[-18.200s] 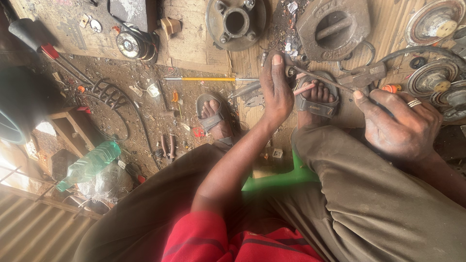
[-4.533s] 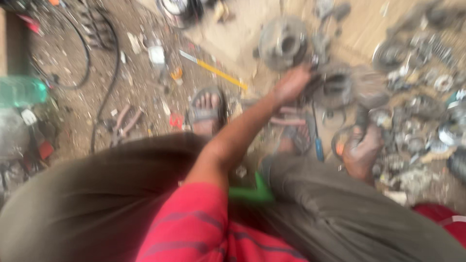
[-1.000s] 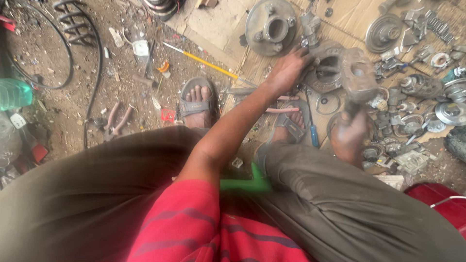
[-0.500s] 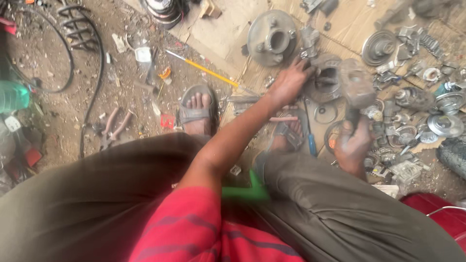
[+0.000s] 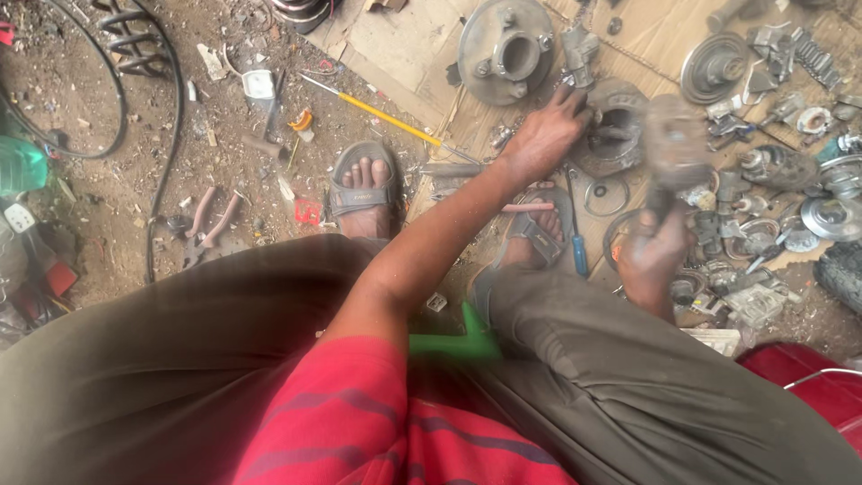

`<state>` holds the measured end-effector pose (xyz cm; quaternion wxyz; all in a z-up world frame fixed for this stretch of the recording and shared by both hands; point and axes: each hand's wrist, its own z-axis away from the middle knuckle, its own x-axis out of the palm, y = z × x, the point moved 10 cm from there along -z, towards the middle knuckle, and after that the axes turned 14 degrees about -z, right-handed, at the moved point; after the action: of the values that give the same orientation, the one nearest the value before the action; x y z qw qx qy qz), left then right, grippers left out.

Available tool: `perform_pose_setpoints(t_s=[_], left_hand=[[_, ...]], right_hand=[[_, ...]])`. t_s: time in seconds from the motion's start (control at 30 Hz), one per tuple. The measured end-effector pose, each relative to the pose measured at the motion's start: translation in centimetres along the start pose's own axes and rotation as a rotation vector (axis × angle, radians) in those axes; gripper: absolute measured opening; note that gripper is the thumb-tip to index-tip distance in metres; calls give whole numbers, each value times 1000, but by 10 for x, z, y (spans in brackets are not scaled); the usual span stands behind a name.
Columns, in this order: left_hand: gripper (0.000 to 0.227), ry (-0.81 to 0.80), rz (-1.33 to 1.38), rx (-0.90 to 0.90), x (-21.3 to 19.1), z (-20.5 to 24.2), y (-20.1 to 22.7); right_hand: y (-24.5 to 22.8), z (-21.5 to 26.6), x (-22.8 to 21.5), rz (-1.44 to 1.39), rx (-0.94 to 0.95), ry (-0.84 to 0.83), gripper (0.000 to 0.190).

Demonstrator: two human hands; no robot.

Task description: The person sits on a low stool in a cluttered workshop and uses a screwdriver to manipulate a small metal component held in the left hand. The person then uses a hammer to tap the component while it rests on a larger metal part on the floor.

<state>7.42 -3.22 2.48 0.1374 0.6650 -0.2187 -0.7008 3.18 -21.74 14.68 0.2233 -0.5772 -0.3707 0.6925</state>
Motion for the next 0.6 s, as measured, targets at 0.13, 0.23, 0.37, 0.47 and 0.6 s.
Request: perform_pose_setpoints(t_s=[0.13, 0.23, 0.37, 0.47, 0.6], left_hand=[[36, 74, -39, 16, -15, -10, 4], [42, 127, -81, 20, -18, -10, 1], [36, 21, -7, -14, 2, -13, -5], [45, -134, -20, -9, 22, -1, 3], [44, 236, -106, -11, -22, -27, -8]], right_hand=[[15, -8, 26, 133, 126, -167, 34], [-1, -10, 16, 52, 37, -118, 32], [-20, -1, 2, -88, -99, 22, 35], [4, 8, 22, 233, 109, -83, 35], [31, -19, 18, -65, 138, -51, 41]])
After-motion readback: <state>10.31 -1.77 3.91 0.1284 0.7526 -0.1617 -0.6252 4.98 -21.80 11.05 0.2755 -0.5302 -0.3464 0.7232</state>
